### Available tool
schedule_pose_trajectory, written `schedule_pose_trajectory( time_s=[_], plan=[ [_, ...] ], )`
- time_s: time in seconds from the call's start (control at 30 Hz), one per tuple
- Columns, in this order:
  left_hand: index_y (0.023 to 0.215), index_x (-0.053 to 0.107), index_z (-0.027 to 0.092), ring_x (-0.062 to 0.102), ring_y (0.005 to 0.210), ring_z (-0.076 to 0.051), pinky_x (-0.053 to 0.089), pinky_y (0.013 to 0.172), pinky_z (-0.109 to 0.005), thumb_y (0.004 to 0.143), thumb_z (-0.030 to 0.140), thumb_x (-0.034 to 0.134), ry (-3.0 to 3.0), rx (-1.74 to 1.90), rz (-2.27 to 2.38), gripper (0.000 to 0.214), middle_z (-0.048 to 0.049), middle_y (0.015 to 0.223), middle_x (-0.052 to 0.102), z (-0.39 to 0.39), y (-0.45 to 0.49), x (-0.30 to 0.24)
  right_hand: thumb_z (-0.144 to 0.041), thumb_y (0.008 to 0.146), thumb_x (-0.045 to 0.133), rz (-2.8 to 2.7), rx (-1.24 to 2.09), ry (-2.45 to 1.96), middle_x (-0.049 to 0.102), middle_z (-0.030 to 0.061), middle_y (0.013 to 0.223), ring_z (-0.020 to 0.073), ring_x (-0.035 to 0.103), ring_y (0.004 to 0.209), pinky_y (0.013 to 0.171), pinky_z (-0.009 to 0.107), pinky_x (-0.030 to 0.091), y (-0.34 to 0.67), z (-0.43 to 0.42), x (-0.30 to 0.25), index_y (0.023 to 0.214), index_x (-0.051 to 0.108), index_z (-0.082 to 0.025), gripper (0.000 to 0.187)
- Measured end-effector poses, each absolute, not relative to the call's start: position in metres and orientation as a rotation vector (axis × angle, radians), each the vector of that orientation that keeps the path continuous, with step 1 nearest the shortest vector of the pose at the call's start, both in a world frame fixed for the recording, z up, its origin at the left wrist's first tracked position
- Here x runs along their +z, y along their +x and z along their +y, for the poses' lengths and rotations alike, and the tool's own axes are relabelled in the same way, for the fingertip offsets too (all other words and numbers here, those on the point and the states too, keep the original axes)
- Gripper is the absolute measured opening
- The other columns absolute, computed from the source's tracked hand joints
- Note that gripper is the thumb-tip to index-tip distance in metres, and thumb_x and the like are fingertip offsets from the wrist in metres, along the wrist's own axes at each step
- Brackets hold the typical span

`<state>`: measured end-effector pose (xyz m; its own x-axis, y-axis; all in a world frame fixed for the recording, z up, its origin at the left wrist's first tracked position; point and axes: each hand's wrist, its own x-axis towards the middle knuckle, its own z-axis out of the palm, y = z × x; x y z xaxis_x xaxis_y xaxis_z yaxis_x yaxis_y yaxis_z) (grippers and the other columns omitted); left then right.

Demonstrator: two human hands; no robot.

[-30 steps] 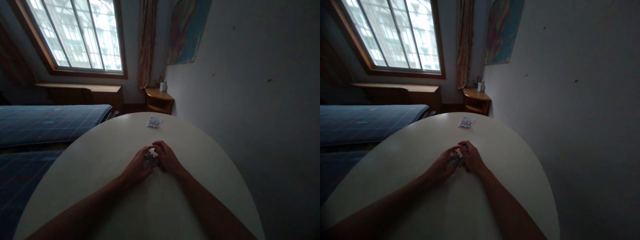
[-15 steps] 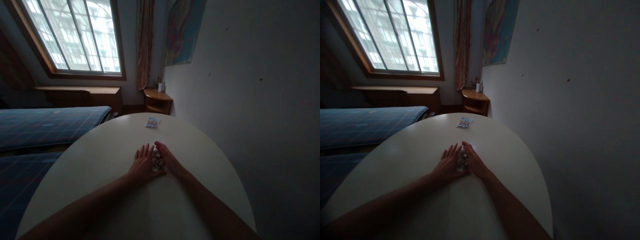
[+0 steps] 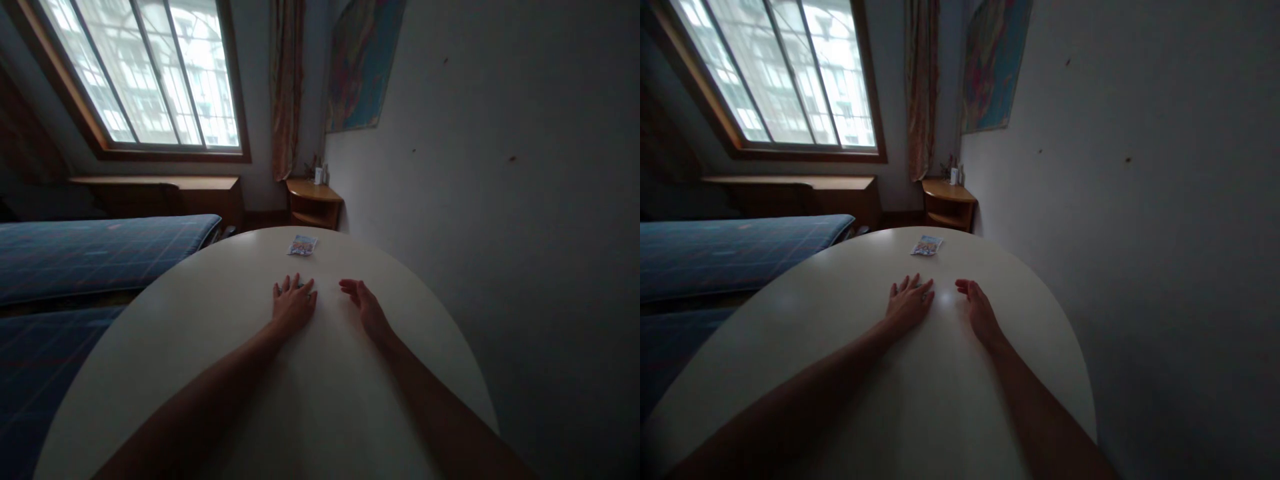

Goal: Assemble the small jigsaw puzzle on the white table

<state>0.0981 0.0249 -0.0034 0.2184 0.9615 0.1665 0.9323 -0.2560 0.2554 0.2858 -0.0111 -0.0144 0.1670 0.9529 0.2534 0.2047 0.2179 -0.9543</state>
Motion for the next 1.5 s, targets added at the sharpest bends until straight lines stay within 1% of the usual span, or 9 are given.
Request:
schedule_pose_trajectory(
  time_s=[0.27,0.4,0.53,0.67,0.77,0.87,1.03,1.17,1.5],
  plan=[
    [0.144,0.050,0.030,0.031,0.144,-0.038,0.023,0.113,-0.062,0.100,0.043,0.037,2.166,0.373,2.197,0.048,-0.0114,0.156,0.038,0.079,-0.015,0.005,-0.066,0.098,0.017,-1.518,0.700,-1.309,0.065,0.0128,0.123,0.0250,0.059,0.117,0.104,0.044,0.042,0.279,-0.022,-0.006,0.118,0.063,-0.021,0.067],
    [0.141,0.055,0.024,0.037,0.140,-0.038,0.029,0.111,-0.059,0.102,0.043,0.033,2.144,0.417,2.266,0.049,-0.0143,0.152,0.043,0.093,-0.045,0.003,-0.063,0.099,0.024,-1.762,0.574,-1.359,0.063,0.0128,0.126,0.0241,0.055,0.122,0.110,0.043,0.036,0.271,-0.027,-0.001,0.120,0.063,-0.019,0.063],
    [0.140,0.055,0.029,0.038,0.140,-0.038,0.021,0.113,-0.062,0.101,0.046,0.035,2.245,0.530,2.237,0.047,-0.0101,0.151,0.046,0.092,-0.042,-0.001,-0.055,0.101,0.027,-2.012,0.437,-1.423,0.060,0.0119,0.134,0.0243,0.048,0.131,0.116,0.043,0.028,0.263,-0.029,0.000,0.120,0.065,-0.019,0.056],
    [0.139,0.054,0.024,0.033,0.142,-0.038,0.013,0.117,-0.062,0.099,0.044,0.043,2.392,0.691,2.128,0.047,-0.0108,0.149,0.047,0.079,-0.025,0.004,-0.045,0.097,0.045,-2.156,0.288,-1.536,0.061,0.0148,0.130,0.0288,0.051,0.125,0.110,0.047,0.034,0.259,-0.024,0.008,0.122,0.065,-0.016,0.043],
    [0.143,0.047,0.022,0.032,0.144,-0.029,0.019,0.120,-0.051,0.102,0.038,0.036,2.576,0.751,1.850,0.046,-0.0085,0.153,0.042,0.061,-0.001,0.007,-0.042,0.091,0.056,-2.231,0.196,-1.585,0.066,0.0166,0.115,0.0300,0.056,0.113,0.102,0.045,0.040,0.256,-0.011,0.017,0.113,0.068,-0.014,0.037],
    [0.147,0.042,0.022,0.039,0.141,-0.023,0.032,0.116,-0.039,0.101,0.041,0.040,2.713,0.644,1.512,0.050,-0.0073,0.153,0.043,0.042,0.025,0.000,-0.039,0.094,0.052,-2.283,0.138,-1.576,0.066,0.0147,0.116,0.0268,0.056,0.113,0.103,0.041,0.040,0.252,0.002,0.021,0.113,0.068,-0.015,0.034],
    [0.147,0.043,0.024,0.031,0.146,-0.028,0.028,0.117,-0.046,0.098,0.046,0.045,2.737,0.458,1.262,0.053,-0.0081,0.156,0.038,0.035,0.036,-0.015,-0.052,0.091,0.054,-2.355,0.127,-1.552,0.048,0.0122,0.148,0.0266,0.039,0.138,0.116,0.043,0.025,0.253,0.010,0.012,0.136,0.055,-0.019,0.056],
    [0.149,0.040,0.025,0.026,0.148,-0.027,0.023,0.119,-0.045,0.099,0.043,0.045,2.711,0.418,1.234,0.053,-0.0068,0.159,0.033,0.040,0.030,-0.014,-0.064,0.090,0.048,-2.418,0.203,-1.613,0.035,0.0128,0.158,0.0291,0.026,0.147,0.119,0.048,0.018,0.256,0.011,0.008,0.149,0.042,-0.021,0.073],
    [0.149,0.041,0.025,0.027,0.147,-0.027,0.025,0.119,-0.045,0.099,0.043,0.045,2.679,0.379,1.243,0.053,-0.0070,0.158,0.033,0.034,0.031,-0.004,-0.060,0.089,0.050,-2.428,0.252,-1.624,0.031,0.0131,0.159,0.0297,0.024,0.148,0.119,0.050,0.016,0.256,0.011,0.010,0.150,0.040,-0.021,0.073]
  ],
)
